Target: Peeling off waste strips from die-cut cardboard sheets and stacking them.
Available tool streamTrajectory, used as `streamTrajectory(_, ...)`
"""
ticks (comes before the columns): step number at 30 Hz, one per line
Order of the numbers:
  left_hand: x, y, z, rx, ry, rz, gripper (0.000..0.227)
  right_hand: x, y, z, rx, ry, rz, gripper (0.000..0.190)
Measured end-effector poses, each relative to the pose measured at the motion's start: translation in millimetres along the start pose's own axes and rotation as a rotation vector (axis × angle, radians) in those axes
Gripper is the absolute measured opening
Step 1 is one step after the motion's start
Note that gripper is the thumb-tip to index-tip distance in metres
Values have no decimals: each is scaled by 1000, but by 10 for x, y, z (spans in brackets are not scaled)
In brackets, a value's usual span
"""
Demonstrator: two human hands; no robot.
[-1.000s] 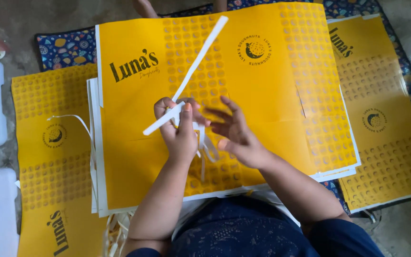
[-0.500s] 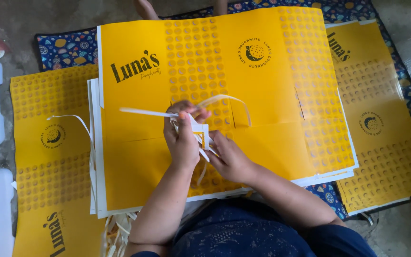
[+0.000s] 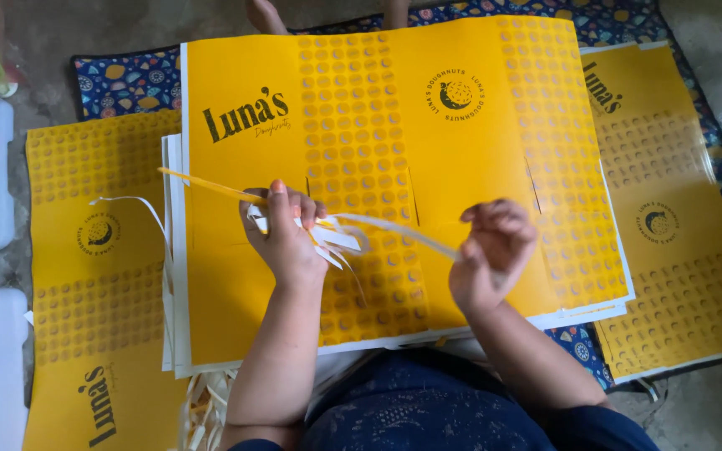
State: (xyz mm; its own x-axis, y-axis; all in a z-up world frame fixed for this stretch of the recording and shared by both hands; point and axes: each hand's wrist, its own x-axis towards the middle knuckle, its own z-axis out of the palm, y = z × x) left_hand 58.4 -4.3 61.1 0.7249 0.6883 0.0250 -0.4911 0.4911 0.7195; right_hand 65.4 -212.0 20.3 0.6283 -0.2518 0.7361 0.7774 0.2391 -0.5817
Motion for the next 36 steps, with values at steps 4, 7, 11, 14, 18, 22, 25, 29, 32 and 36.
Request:
streamTrajectory(4, -26, -104, -33, 34, -22, 52, 21, 222, -71, -59, 3, 222, 62, 26)
streamTrajectory(7, -202, -192, -46, 178, -163, 141, 19, 223, -112, -2, -149, -8, -204, 33)
streamTrajectory(11, -263, -158, 98, 123, -320, 116, 22, 255, -366, 386, -346, -520, 29, 58)
streamTrajectory(14, -300, -130, 76, -12, -360, -50, 25, 4, -298, 491, -341, -927, 247, 106)
streamTrajectory(18, -182, -165, -69, -172, -379, -177, 34, -224, -214, 514, -440, -958, 360, 88)
streamTrajectory(22, -216, -67, -174, -204, -397, -209, 38, -421, -75, 475, -494, -969, 463, 48)
streamTrajectory(25, -235, -41, -152, -95, -312, -251, 42, -469, -6, 417, -365, -900, 640, 42)
streamTrajectory(29, -248, -28, -202, -63, -244, -289, 41, -582, 70, 323, -303, -849, 735, 25)
streamTrajectory(32, -157, -13, -318, -159, -263, -294, 41, -460, -171, 416, -256, -933, 817, 36)
streamTrajectory(36, -120, 70, -360, -195, -311, -309, 39, -664, -82, 369, -305, -974, 931, 31)
